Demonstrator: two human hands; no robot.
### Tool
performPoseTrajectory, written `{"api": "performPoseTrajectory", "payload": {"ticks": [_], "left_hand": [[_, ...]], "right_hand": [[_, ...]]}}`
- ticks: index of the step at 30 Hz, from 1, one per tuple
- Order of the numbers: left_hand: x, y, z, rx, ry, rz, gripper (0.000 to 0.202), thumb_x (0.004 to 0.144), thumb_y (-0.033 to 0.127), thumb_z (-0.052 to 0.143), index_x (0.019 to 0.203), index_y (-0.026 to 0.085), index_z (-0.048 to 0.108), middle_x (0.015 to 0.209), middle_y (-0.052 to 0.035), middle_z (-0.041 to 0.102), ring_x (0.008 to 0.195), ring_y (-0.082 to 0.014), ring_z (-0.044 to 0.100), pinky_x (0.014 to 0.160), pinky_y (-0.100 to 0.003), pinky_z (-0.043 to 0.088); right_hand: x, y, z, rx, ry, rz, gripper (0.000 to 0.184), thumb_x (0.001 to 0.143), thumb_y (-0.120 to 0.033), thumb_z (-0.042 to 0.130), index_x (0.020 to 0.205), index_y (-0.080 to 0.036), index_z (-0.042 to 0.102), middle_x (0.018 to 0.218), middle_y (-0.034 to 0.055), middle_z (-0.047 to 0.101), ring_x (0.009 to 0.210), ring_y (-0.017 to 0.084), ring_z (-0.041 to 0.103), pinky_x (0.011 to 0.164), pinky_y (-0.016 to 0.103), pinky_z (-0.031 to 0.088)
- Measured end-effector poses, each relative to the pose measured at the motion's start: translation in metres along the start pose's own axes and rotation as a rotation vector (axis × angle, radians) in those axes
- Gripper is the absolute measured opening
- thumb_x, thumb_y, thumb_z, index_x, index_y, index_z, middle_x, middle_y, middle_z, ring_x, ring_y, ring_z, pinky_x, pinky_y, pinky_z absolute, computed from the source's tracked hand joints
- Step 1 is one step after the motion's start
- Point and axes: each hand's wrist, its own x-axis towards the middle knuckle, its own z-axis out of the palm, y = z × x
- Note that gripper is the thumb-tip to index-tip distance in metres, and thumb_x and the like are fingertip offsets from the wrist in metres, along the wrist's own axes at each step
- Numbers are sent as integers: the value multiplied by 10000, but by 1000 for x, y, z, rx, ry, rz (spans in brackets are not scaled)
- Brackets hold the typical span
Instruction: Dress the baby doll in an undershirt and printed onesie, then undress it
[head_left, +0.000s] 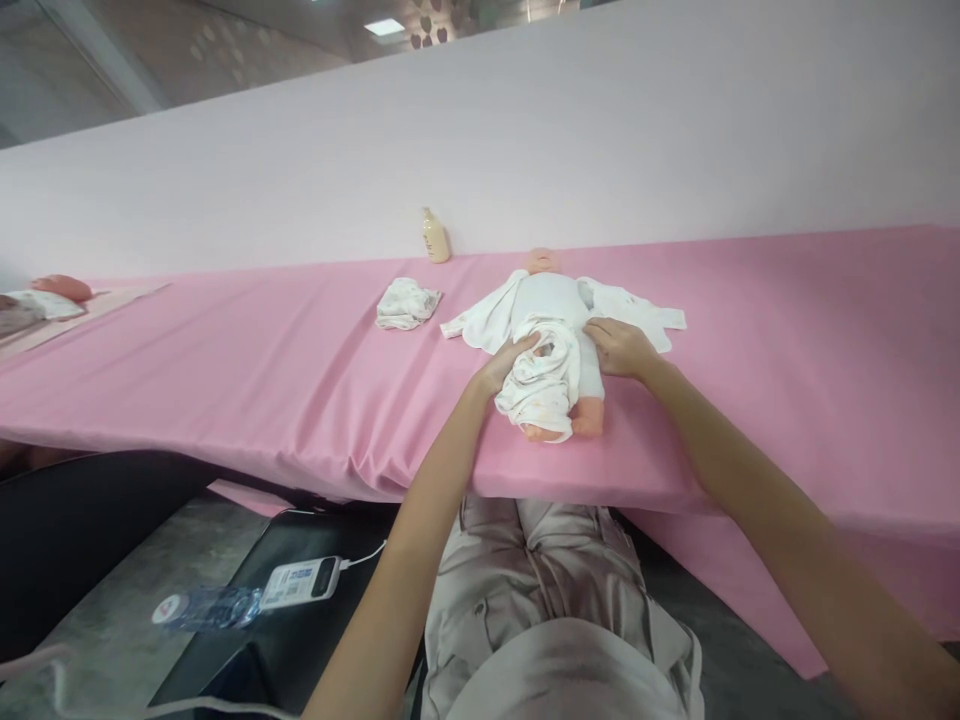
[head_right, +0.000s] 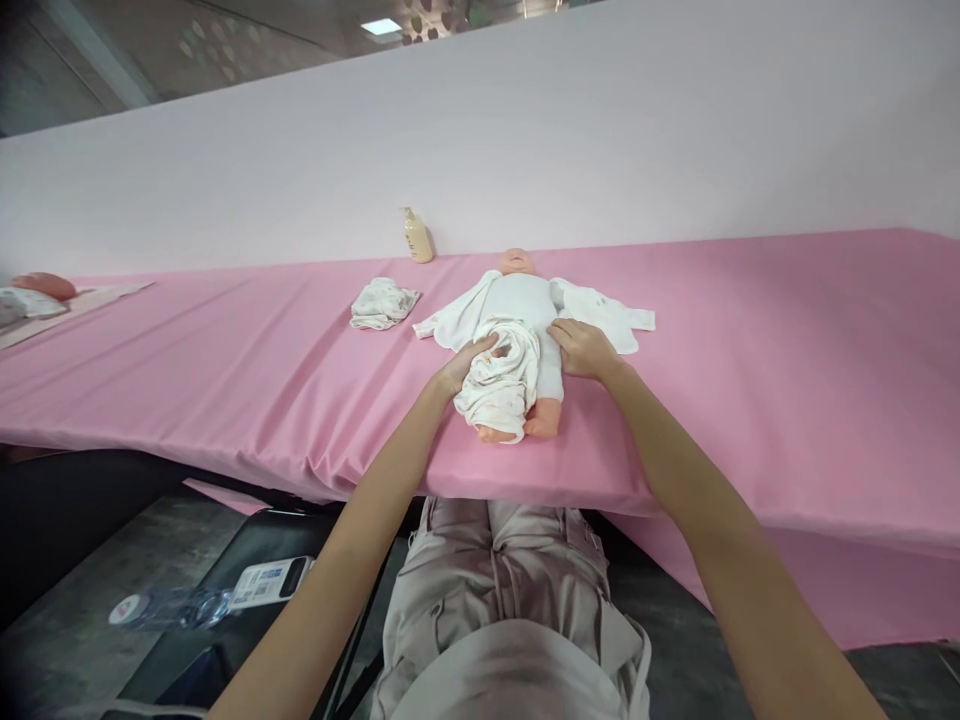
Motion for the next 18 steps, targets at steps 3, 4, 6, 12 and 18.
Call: {"api": "performPoseTrajectory", "payload": {"ticks": [3,4,6,12,18], "left_hand": [[2,-1,-2,-11,-4,-12,305,692,383,738,707,126,574,528,24,554,476,-81,523,545,-216,439],[2,-1,-3,-8,7,-11,304,691,384,738,721,127,578,528,24,555,477,-83,529,544,-215,444],[4,-2,-5,8,43,1,311,686,389,740,745,126,584,528,25,555,479,-88,538,547,-218,452],[-5,8,8,321,191,156,287,662,357,745,782,130,616,681,-20,628,624,-131,579,633,-253,455],[-41,38,52,1222,-34,478,50,637,161,654,684,172,644,741,-31,612,787,-211,546,761,-314,401]], "right_hand": [[1,-3,1,93,-33,-29,388,767,-290,528,1111,-124,594,1214,188,581,1092,294,553,928,437,437],[1,-4,1,144,-45,-42,385,766,-310,542,1105,-138,599,1222,186,579,1115,299,544,953,453,422],[1,-8,3,264,-38,-46,340,765,-323,561,1060,-165,620,1183,171,608,1124,295,549,980,458,409],[2,-25,10,455,320,460,438,716,-396,645,1081,-164,577,1073,144,651,969,272,620,851,374,487],[15,-39,3,413,257,589,577,735,-442,592,1237,-175,495,1181,129,612,1048,320,579,858,420,469]]}}
